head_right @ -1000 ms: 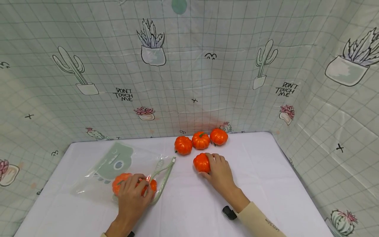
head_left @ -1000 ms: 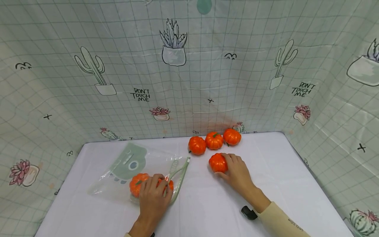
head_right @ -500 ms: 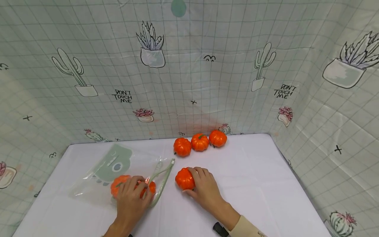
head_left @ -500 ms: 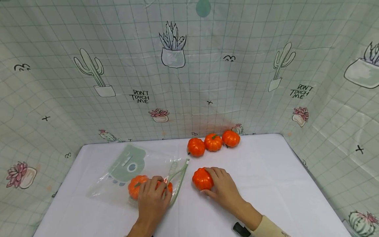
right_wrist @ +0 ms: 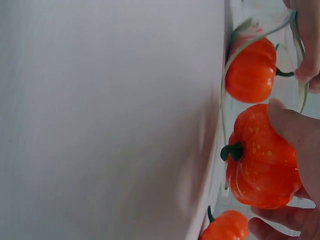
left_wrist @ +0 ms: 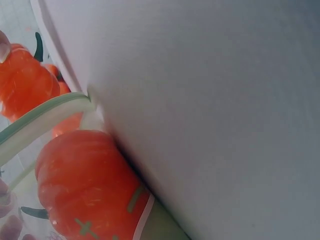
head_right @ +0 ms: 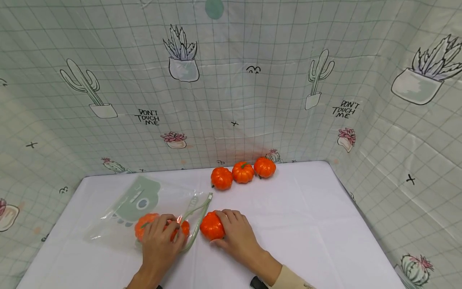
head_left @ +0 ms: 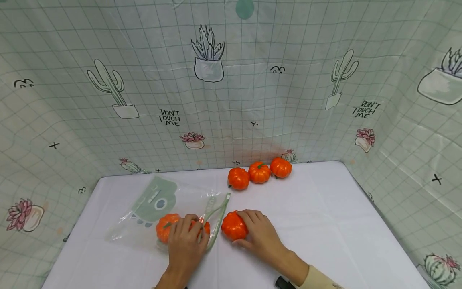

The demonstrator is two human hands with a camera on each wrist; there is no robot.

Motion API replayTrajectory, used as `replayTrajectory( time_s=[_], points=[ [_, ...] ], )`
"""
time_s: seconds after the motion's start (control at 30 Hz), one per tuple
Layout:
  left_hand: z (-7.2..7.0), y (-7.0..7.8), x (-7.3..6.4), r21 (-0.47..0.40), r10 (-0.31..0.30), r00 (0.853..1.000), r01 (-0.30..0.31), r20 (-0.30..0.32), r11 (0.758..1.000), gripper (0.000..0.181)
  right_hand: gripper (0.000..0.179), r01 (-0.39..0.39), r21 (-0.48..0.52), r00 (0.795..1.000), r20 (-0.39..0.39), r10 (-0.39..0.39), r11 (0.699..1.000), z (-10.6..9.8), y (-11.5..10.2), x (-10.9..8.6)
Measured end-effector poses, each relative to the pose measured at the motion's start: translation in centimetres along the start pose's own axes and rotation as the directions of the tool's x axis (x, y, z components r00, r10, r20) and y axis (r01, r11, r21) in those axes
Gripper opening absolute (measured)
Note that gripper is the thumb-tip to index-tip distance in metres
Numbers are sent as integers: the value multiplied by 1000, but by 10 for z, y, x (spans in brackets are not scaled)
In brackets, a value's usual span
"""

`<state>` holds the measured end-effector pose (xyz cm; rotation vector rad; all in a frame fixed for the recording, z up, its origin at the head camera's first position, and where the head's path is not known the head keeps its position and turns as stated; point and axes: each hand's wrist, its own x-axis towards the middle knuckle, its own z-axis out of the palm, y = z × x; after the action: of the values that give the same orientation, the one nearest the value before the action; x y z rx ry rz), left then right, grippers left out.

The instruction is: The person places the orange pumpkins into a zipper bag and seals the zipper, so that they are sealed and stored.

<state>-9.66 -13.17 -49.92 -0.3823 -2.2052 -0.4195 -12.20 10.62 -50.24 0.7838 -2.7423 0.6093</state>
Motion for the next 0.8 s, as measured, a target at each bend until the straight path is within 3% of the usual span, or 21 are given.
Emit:
replayTrajectory(
  time_s=[0.37, 0.8],
  points=[
    [-3, 3, 1, 30, -35, 998, 33, 59, 999, 13, 83, 50, 21, 999, -2, -50, 999, 12, -19, 7],
    [1, 0, 1, -12, 18, 999, -18, -33, 1000, 4, 81, 63, 1, 998, 19, -63, 998, 21, -34, 19]
  ],
)
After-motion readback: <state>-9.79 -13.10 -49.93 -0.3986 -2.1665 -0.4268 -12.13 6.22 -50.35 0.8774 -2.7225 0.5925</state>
